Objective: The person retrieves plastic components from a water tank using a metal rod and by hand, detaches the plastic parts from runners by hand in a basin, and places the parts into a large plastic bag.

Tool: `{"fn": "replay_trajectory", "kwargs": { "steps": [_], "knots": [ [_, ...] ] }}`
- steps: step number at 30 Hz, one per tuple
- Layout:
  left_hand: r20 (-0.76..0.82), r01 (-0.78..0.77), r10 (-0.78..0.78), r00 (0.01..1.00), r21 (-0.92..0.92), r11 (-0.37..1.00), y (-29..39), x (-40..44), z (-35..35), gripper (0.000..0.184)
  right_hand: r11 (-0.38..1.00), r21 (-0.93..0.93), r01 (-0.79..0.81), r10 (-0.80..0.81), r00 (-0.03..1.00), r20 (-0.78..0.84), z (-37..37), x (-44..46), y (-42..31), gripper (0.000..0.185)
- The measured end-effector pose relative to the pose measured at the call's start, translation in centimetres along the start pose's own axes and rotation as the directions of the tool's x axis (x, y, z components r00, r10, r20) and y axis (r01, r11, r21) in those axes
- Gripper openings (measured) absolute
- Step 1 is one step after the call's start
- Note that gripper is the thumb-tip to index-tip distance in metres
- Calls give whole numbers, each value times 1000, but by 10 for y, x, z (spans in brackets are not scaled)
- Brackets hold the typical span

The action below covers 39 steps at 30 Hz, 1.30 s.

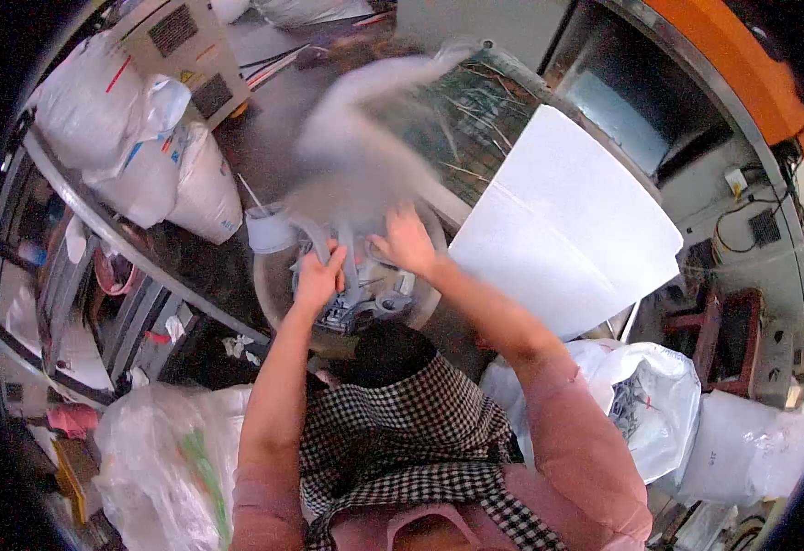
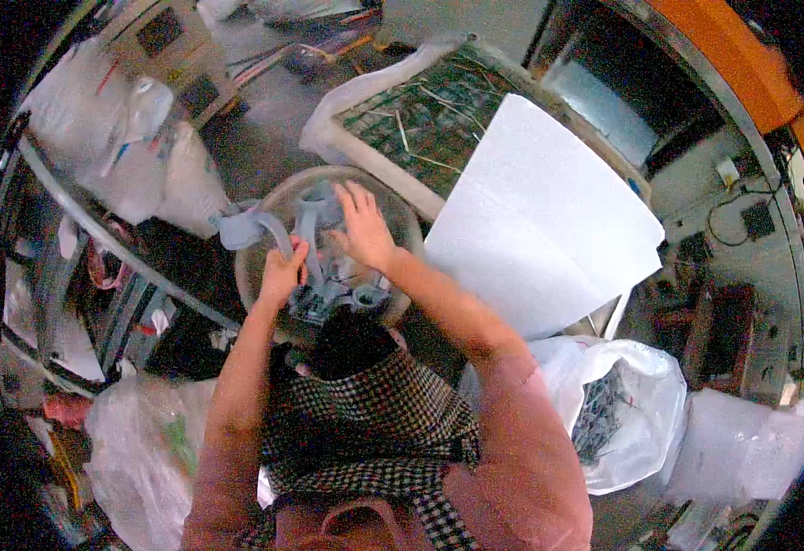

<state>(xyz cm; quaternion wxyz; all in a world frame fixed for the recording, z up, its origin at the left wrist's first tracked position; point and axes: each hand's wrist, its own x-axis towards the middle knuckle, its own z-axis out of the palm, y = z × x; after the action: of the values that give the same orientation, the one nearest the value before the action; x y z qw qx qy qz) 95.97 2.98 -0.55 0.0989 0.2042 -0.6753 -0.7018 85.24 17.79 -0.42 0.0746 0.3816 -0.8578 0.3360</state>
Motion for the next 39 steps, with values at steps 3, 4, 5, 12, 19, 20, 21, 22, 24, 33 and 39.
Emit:
{"fn": "replay_trajectory", "kwargs": {
  "steps": [3,4,5,12,19,20,21,22,24,33,39],
  "knots": [
    [119,-51,13,993,326,944,0,-11,13,24,989,-130,77,-48,976,214,-11,9,11,76],
    [130,-61,18,991,334,940,1,-11,15,24,967,-180,178,-115,943,313,-12,10,14,77],
    [148,-93,43,988,345,934,1,-10,16,24,941,-215,262,-210,949,235,-13,7,16,77],
    [234,-292,192,953,545,785,-7,-4,17,29,934,-321,161,-150,987,57,-29,1,28,69],
    [236,-316,212,948,641,699,-8,-8,30,36,989,-144,-24,39,994,100,-48,-10,31,71],
    [236,-316,212,948,641,699,-13,-6,29,36,987,-107,-119,136,978,159,-50,-11,31,72],
    [241,-327,224,944,625,709,-16,-4,29,35,987,-107,-119,135,978,160,-51,-10,33,72],
    [244,-337,235,941,608,718,-18,-2,27,33,991,-117,-65,80,989,127,-54,-8,36,72],
    [235,-339,249,939,532,776,-18,0,30,31,992,-128,-5,18,995,100,-63,-8,36,72],
    [122,-294,269,956,453,841,-11,-16,48,35,982,-36,-187,190,972,138,-50,-26,35,74],
    [11,-218,244,970,489,844,-14,-3,38,47,966,-106,-235,246,963,108,-50,-21,13,68]
  ]
}}
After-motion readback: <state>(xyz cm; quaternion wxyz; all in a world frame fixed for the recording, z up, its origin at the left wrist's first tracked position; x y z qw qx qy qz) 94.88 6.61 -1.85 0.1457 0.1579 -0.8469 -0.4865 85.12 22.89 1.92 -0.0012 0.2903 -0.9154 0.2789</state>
